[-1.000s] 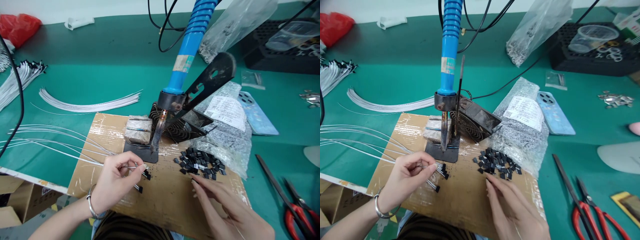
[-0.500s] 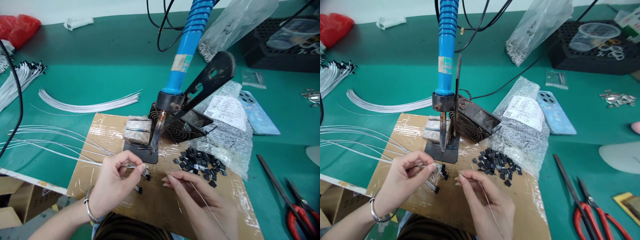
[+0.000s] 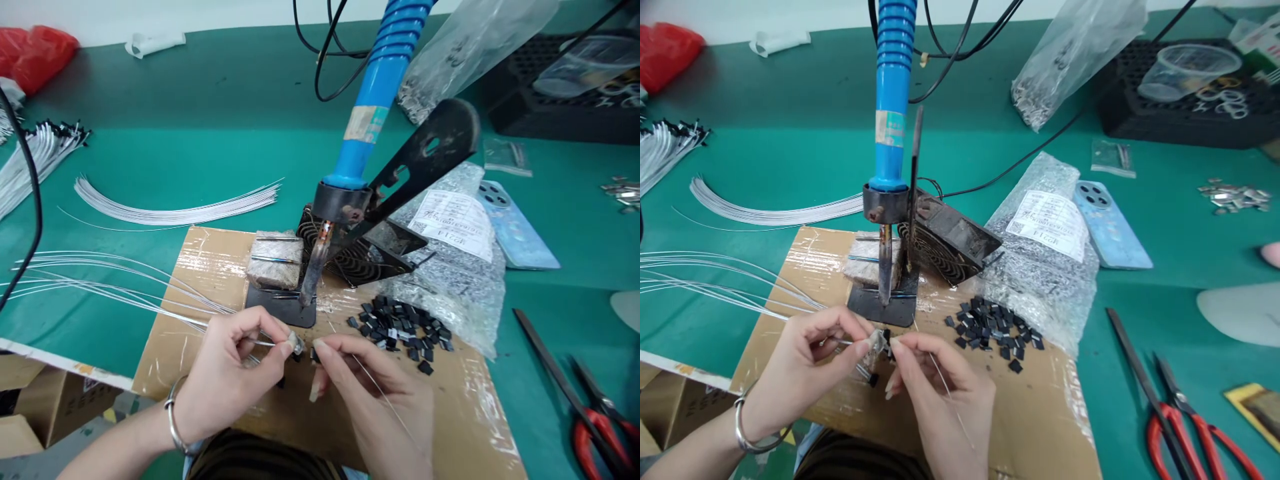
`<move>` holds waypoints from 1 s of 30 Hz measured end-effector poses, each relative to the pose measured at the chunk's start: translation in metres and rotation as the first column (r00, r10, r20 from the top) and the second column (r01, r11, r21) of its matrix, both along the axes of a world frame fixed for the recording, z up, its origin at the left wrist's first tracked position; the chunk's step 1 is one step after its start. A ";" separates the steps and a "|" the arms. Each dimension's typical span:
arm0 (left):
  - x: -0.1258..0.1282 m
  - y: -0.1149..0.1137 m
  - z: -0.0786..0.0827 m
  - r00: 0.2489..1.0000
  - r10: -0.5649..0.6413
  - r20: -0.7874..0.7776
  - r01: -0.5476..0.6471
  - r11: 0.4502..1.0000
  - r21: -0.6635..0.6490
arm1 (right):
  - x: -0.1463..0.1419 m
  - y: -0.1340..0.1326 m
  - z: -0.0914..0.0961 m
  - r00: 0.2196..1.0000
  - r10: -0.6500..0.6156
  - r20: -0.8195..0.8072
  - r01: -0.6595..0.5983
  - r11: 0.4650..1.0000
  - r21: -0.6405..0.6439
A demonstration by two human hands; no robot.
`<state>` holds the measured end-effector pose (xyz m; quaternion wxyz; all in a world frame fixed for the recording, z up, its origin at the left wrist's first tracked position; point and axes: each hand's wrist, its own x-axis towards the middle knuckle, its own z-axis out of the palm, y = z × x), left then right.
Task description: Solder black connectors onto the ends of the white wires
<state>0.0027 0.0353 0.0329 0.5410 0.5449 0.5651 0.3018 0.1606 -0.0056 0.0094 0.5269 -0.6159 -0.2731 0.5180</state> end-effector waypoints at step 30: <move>0.003 0.002 0.002 0.998 -0.037 0.045 0.037 0.999 -0.009 | -0.011 -0.001 0.003 0.999 -0.011 -0.044 0.009 0.999 -0.049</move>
